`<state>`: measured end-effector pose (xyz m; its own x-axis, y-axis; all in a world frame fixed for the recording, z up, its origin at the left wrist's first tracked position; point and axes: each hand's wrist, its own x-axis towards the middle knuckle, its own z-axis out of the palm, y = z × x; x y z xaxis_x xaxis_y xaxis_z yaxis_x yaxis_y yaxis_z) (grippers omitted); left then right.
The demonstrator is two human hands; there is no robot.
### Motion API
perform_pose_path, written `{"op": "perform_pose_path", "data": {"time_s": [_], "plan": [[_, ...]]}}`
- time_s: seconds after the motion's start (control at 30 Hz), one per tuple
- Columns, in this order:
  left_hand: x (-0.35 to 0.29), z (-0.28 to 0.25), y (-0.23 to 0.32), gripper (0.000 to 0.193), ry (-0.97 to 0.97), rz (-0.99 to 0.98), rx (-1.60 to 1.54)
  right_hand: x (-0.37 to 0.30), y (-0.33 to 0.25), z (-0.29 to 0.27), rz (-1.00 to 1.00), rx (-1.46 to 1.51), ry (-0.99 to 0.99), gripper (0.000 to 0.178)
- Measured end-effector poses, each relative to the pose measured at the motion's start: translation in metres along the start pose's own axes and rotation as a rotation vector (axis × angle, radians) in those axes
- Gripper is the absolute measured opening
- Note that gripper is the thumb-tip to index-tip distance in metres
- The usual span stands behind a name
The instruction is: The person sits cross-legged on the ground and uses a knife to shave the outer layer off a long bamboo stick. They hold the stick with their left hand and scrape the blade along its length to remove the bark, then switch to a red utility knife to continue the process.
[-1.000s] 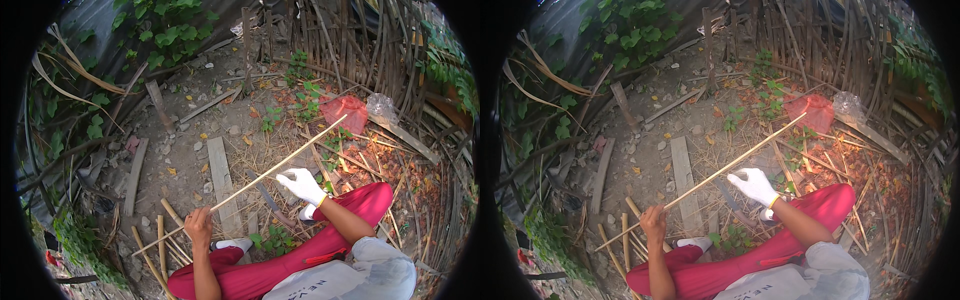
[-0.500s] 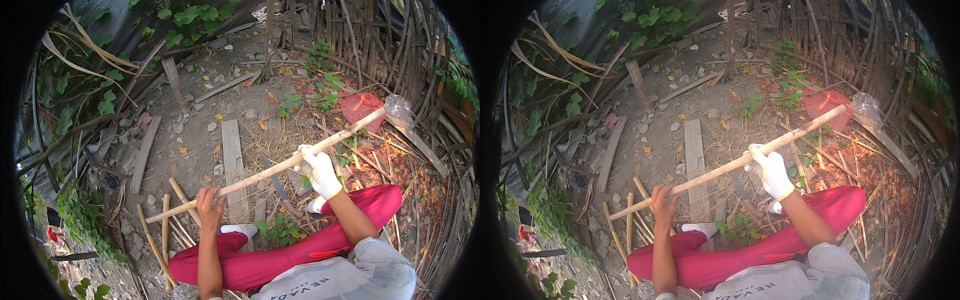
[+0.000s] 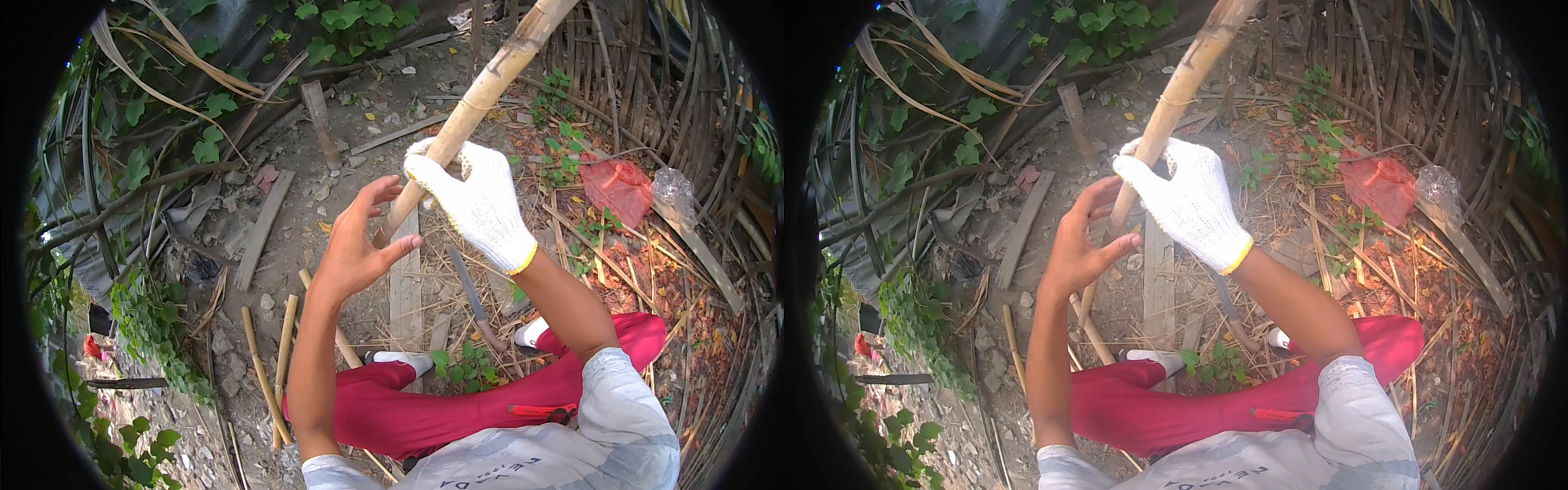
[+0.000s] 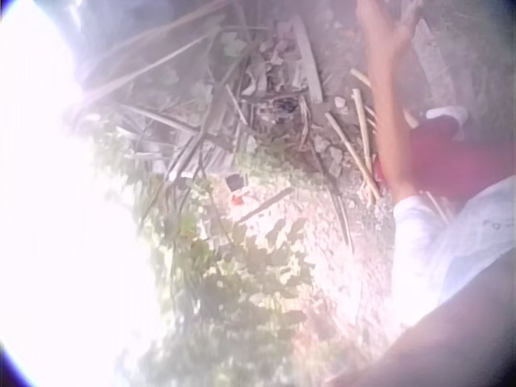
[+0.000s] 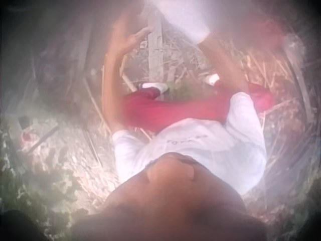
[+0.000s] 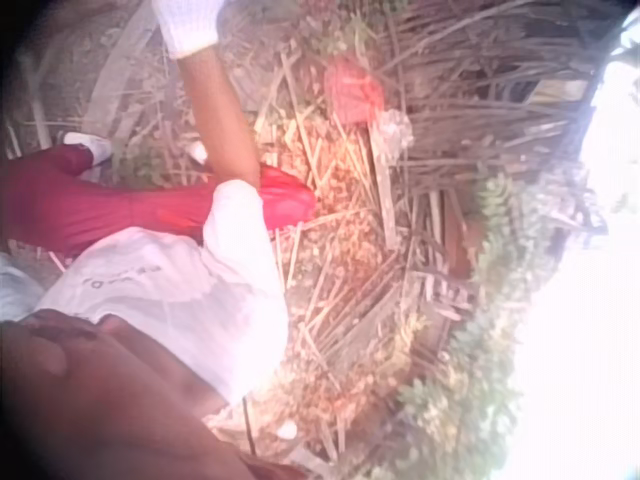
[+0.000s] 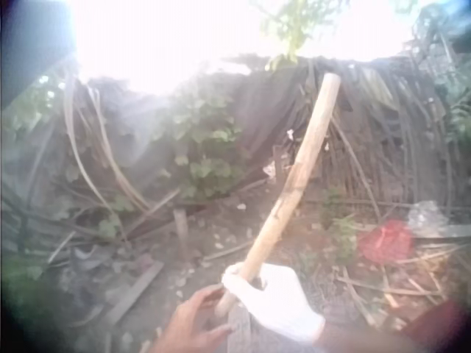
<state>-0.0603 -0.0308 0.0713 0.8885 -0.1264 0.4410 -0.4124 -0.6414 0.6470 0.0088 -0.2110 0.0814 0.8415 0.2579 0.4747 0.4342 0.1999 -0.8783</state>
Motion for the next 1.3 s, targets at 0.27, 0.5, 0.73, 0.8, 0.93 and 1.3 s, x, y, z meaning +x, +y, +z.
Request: {"op": "perform_pose_path", "data": {"time_s": [0.27,0.5,0.73,0.8,0.93,1.3], "plan": [[0.023,-0.055,0.018,0.031,0.202,-0.031,-0.180,0.029,-0.030,0.026,-0.490,-0.437,0.008,0.057],[0.000,-0.128,-0.038,0.039,0.240,0.011,-0.432,-0.096,0.216,-0.062,0.404,-0.801,-0.301,0.054],[-0.019,-0.134,-0.079,0.043,0.232,0.054,-0.709,-0.271,0.349,-0.099,0.967,-1.073,-0.709,0.066],[-0.009,-0.129,-0.090,0.037,0.265,0.104,-0.817,-0.305,0.370,-0.107,0.829,-1.136,-0.688,0.063],[0.004,-0.120,-0.112,0.030,0.300,0.107,-0.897,-0.311,0.396,-0.110,0.807,-1.212,-0.689,0.046],[0.005,-0.113,-0.093,0.063,0.465,0.082,-0.948,-0.268,0.358,-0.088,1.042,-1.042,-0.383,0.058]]}}
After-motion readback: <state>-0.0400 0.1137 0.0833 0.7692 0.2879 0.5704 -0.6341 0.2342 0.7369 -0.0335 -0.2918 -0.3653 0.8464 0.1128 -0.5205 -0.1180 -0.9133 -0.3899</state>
